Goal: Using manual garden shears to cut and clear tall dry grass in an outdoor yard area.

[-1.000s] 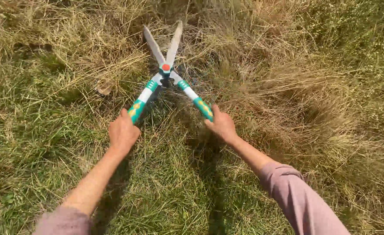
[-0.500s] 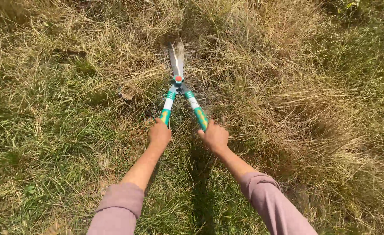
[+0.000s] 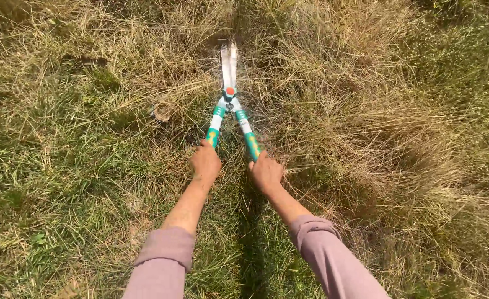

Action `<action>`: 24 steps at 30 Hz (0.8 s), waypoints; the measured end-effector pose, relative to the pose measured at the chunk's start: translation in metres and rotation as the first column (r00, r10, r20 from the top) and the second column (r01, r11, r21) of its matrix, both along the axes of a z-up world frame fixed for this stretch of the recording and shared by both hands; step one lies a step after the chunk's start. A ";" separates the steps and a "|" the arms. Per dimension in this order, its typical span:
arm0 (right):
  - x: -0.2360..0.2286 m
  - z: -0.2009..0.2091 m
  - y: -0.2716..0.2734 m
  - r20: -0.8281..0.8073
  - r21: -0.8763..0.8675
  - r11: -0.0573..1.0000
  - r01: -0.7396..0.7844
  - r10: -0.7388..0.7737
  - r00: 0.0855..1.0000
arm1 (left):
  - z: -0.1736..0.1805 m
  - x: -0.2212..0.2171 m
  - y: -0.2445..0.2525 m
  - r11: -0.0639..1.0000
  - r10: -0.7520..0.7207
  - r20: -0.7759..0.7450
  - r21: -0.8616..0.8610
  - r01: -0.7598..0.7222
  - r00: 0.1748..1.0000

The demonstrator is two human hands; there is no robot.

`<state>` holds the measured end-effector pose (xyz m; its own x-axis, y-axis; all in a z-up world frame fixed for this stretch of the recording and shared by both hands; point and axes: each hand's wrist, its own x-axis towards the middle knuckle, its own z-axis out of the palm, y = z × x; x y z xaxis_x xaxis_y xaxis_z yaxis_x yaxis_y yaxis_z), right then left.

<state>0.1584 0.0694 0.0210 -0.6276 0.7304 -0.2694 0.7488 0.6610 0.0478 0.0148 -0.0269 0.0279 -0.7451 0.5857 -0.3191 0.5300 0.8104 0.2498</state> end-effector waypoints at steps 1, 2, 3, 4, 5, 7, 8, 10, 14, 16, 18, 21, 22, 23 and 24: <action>0.003 0.002 0.002 0.008 0.000 1.000 -0.006 0.006 1.000 | -0.014 -0.008 -0.004 1.000 0.006 0.008 0.000 -0.006 1.000; 0.006 0.004 0.002 0.004 0.004 1.000 -0.017 0.017 1.000 | -0.028 -0.016 -0.009 0.999 0.021 0.030 0.030 -0.022 0.999; 0.009 0.006 0.003 -0.001 0.008 1.000 -0.028 0.028 1.000 | -0.043 -0.024 -0.014 0.997 0.036 0.052 0.060 -0.039 0.998; 0.012 -0.001 0.010 0.006 0.004 1.000 -0.031 0.031 1.000 | -0.054 -0.029 -0.017 0.998 0.038 0.060 0.056 -0.042 0.997; 0.015 -0.008 0.018 0.041 0.045 0.999 -0.027 0.025 0.999 | -0.065 -0.034 -0.019 0.995 0.057 0.057 0.075 -0.061 0.997; 0.013 -0.019 0.027 0.085 0.085 0.996 -0.028 0.021 0.996 | -0.063 -0.021 -0.007 0.992 0.079 0.063 0.093 -0.084 0.995; 0.006 -0.023 0.027 0.098 0.094 0.996 -0.001 -0.008 0.995 | -0.049 -0.007 0.006 0.995 0.088 0.024 0.045 -0.089 0.996; -0.002 -0.017 0.023 0.110 0.099 0.995 0.031 -0.042 0.993 | -0.049 0.004 0.025 0.996 0.090 -0.016 -0.006 -0.090 0.996; 0.005 -0.002 0.022 0.075 0.079 0.997 0.021 -0.027 0.997 | -0.056 -0.013 0.010 0.996 0.068 0.036 0.049 -0.070 0.997; 0.011 -0.005 0.031 0.055 0.093 0.996 0.002 -0.007 0.998 | -0.046 -0.028 -0.008 0.997 0.041 0.047 0.067 -0.044 0.998; 0.021 -0.007 0.040 0.124 0.107 0.994 0.033 -0.046 0.991 | -0.051 -0.041 -0.025 0.997 -0.003 0.000 0.081 0.003 1.000; -0.002 -0.010 0.017 0.110 0.049 0.997 0.063 -0.068 0.992 | -0.042 -0.014 0.004 1.000 0.022 -0.054 0.006 -0.022 0.998; -0.004 -0.017 0.016 0.108 0.050 0.997 0.061 -0.066 0.992 | -0.030 -0.008 0.005 1.000 0.024 -0.057 0.007 -0.024 0.998; -0.005 -0.023 0.016 0.070 0.050 0.998 0.048 -0.051 0.996 | -0.018 -0.002 0.005 0.999 0.031 -0.014 0.031 -0.030 0.999; -0.008 -0.029 0.013 0.032 0.044 0.998 0.038 -0.040 0.999 | -0.006 0.004 0.003 0.998 0.033 0.029 0.049 -0.035 0.999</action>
<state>0.1507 0.0829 -0.0084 -0.5898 0.7655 -0.2572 0.7715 0.6282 0.1004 0.0185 -0.0235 0.0219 -0.7561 0.5759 -0.3111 0.4947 0.8140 0.3046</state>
